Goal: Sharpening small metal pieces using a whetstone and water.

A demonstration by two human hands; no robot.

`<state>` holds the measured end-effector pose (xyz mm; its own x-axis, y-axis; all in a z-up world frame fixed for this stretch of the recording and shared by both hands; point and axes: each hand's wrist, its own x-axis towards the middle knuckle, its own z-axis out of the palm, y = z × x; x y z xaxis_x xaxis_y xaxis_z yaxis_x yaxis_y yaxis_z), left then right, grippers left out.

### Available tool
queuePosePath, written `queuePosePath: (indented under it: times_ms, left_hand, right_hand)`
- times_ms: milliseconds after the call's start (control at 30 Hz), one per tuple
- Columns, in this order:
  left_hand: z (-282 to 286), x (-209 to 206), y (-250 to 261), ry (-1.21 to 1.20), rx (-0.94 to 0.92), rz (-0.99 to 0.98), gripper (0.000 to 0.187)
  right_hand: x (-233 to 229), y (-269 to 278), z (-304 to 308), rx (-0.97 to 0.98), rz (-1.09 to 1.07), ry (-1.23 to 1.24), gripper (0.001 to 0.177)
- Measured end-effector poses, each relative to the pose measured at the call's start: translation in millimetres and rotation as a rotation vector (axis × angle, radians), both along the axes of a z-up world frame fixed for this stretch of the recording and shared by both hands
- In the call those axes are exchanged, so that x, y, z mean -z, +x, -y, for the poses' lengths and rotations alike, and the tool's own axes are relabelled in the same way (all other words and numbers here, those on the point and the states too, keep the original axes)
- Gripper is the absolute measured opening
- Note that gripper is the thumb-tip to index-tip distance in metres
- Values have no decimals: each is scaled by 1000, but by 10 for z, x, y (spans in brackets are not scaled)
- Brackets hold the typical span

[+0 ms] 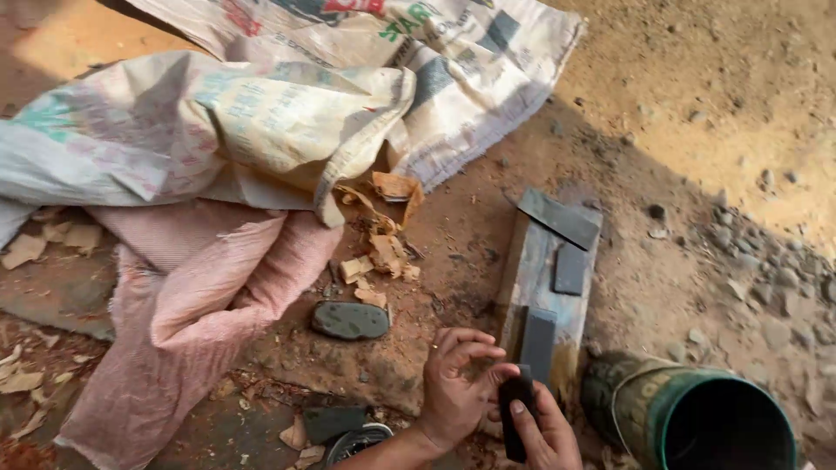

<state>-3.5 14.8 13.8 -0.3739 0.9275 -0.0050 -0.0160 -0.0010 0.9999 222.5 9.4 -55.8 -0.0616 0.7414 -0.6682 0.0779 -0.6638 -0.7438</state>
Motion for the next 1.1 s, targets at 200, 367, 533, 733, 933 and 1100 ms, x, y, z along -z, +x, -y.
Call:
queuePosePath:
  times_ms: [200,367,533,733,933,1100]
  left_hand:
    - [-153,208,48,-18,243,-191,53]
    - [-369,547,-5,269,719,-643,156]
    - [-535,659,48,183,748,-767,158]
    - [-483,730,109,214,622,-690,150]
    - [-453,783,133,219,591,-631,149]
    - [-446,796,133,204,598,-626,148]
  right_hand:
    - [-1454,-579,-252,-138,580,53,64]
    - [-1421,-580,-234,-515,1084,54,63]
    - [-1244,-512,-203,-514,1008,324,62]
    - [-1232,-517,-244,-557,975,365,57]
    - [-1244,-566,-228,-620,1130,354,48]
    - [-1296,-650,-266,-675,1197,288,48]
